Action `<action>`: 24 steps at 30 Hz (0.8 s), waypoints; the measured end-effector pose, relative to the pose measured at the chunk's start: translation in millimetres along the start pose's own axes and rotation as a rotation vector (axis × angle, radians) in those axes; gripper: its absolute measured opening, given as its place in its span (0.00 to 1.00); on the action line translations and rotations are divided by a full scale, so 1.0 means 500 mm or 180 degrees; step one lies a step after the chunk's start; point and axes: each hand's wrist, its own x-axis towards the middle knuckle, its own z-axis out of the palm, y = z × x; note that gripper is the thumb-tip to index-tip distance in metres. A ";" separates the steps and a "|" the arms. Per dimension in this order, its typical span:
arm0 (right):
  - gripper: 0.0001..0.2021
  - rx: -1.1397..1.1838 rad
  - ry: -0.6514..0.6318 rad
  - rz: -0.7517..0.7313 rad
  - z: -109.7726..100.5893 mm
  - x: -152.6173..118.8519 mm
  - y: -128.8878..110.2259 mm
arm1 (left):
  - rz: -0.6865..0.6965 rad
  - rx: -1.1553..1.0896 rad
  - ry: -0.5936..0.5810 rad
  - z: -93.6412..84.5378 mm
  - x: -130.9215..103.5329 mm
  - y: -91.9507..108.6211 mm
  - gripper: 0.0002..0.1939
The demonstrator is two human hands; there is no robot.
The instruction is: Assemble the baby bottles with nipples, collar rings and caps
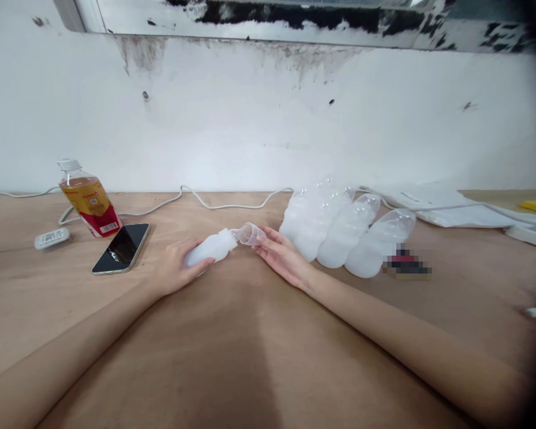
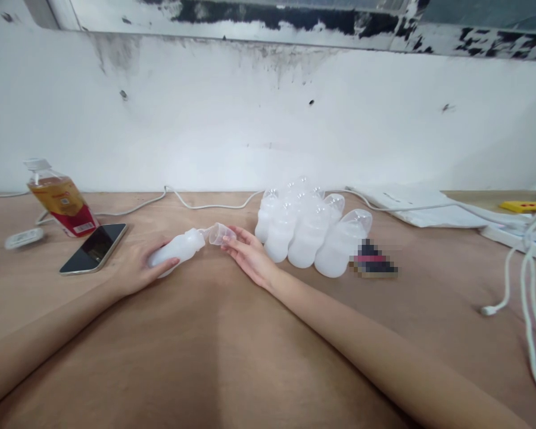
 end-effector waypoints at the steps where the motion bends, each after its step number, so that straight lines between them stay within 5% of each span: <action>1: 0.13 -0.0080 -0.0049 -0.0006 0.001 -0.001 0.001 | 0.0002 0.0006 -0.0001 0.001 0.000 0.000 0.21; 24: 0.20 -0.1334 -0.0482 -0.0637 0.010 -0.010 0.009 | 0.0452 0.0184 -0.0049 0.006 -0.011 0.005 0.22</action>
